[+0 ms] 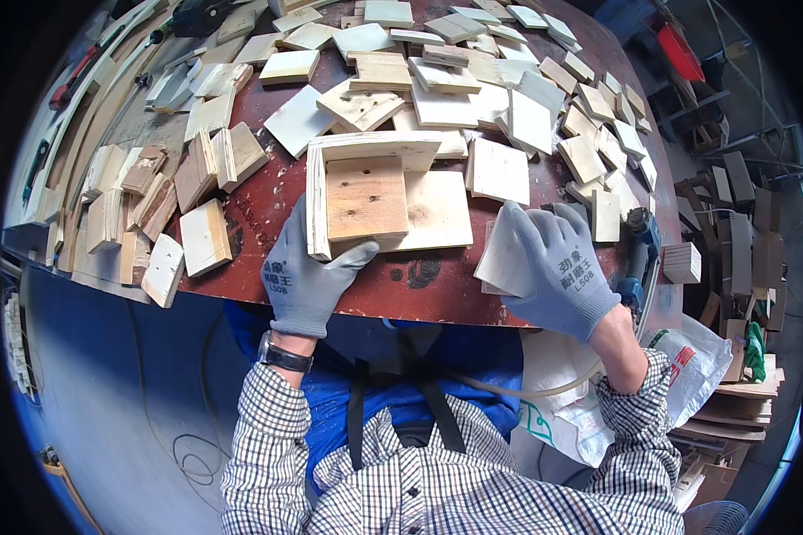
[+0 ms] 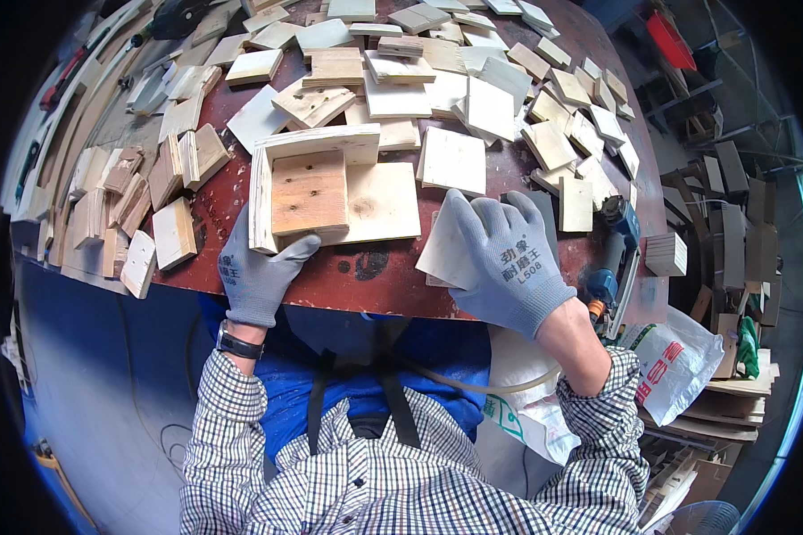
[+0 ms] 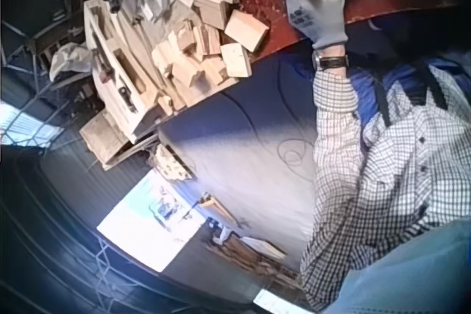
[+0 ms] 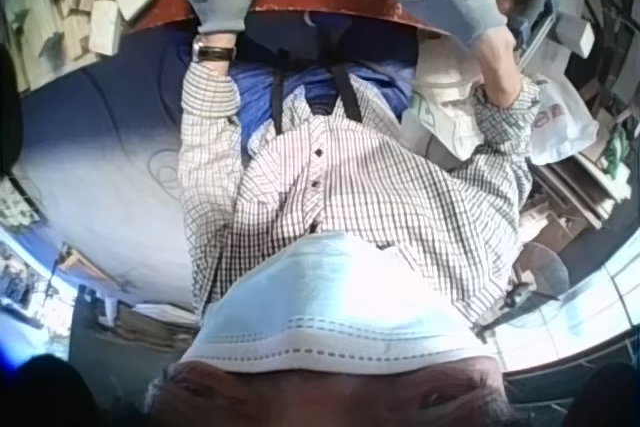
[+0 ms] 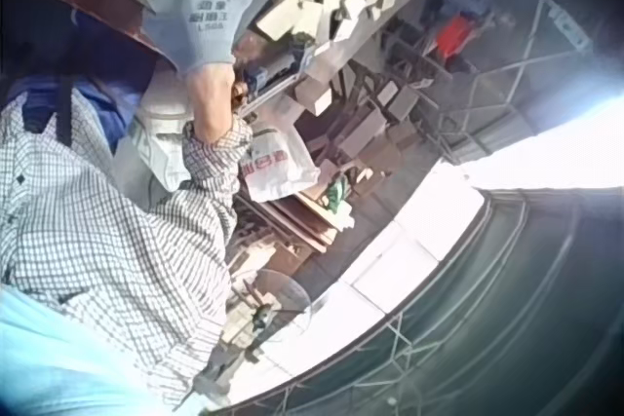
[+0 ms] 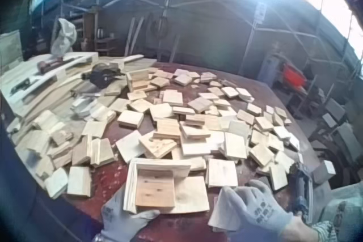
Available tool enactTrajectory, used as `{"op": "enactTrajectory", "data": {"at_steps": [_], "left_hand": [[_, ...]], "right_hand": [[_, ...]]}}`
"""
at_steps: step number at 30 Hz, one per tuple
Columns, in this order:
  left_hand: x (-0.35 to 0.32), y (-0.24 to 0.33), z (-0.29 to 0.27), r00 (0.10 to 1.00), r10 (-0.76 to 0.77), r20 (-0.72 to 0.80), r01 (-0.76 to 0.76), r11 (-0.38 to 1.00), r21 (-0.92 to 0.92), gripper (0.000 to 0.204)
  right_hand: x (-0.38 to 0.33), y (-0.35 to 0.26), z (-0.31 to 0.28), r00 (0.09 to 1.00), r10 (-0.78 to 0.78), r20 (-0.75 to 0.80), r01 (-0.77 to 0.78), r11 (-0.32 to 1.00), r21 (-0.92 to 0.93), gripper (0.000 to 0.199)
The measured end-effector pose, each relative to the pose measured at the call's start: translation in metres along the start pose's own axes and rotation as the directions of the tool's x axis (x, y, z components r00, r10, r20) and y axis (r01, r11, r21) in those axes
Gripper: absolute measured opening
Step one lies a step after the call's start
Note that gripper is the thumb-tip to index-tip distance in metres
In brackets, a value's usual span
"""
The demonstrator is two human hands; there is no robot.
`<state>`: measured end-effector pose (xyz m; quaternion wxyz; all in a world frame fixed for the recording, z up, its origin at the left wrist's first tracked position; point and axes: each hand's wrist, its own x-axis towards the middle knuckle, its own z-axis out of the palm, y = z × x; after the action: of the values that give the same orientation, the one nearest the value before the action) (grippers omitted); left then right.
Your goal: The person smooths small wooden pieces with a sanding block, then assembles them into small wooden boxes using a nail gun. The person places the finished boxes into a plastic bag.
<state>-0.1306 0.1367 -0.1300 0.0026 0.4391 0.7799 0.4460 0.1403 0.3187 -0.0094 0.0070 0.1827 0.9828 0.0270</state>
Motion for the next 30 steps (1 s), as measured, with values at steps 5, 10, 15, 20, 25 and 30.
{"op": "enactTrajectory", "data": {"at_steps": [5,10,15,20,25,30], "left_hand": [[0.005,0.009,-0.003,1.0,-0.018,-0.003,0.018,0.998,-0.057,0.085],[0.003,0.007,-0.003,0.999,-0.049,0.002,0.049,0.997,-0.052,0.075],[0.004,0.005,-0.001,1.0,-0.008,-0.017,0.007,0.999,-0.035,0.071],[0.004,0.002,0.0,1.0,-0.004,0.002,0.005,0.999,-0.05,0.075],[0.005,-0.003,-0.001,0.998,0.064,0.002,-0.064,0.998,0.028,0.078],[0.005,0.0,-0.002,0.999,0.047,0.01,-0.047,0.998,0.04,0.079]], "right_hand": [[-0.008,0.004,0.023,0.992,0.046,0.116,-0.04,0.998,-0.057,0.097],[0.026,-0.018,0.004,0.979,0.04,-0.202,-0.014,0.992,0.128,0.075],[0.076,-0.06,0.033,0.992,0.09,-0.089,-0.056,0.942,0.33,0.065],[0.09,-0.079,0.059,0.964,0.16,-0.213,-0.108,0.966,0.235,0.053],[0.09,-0.079,0.059,0.971,0.116,-0.209,-0.08,0.982,0.174,0.046],[0.088,-0.075,0.063,0.96,0.139,-0.245,-0.079,0.968,0.238,0.046]]}}
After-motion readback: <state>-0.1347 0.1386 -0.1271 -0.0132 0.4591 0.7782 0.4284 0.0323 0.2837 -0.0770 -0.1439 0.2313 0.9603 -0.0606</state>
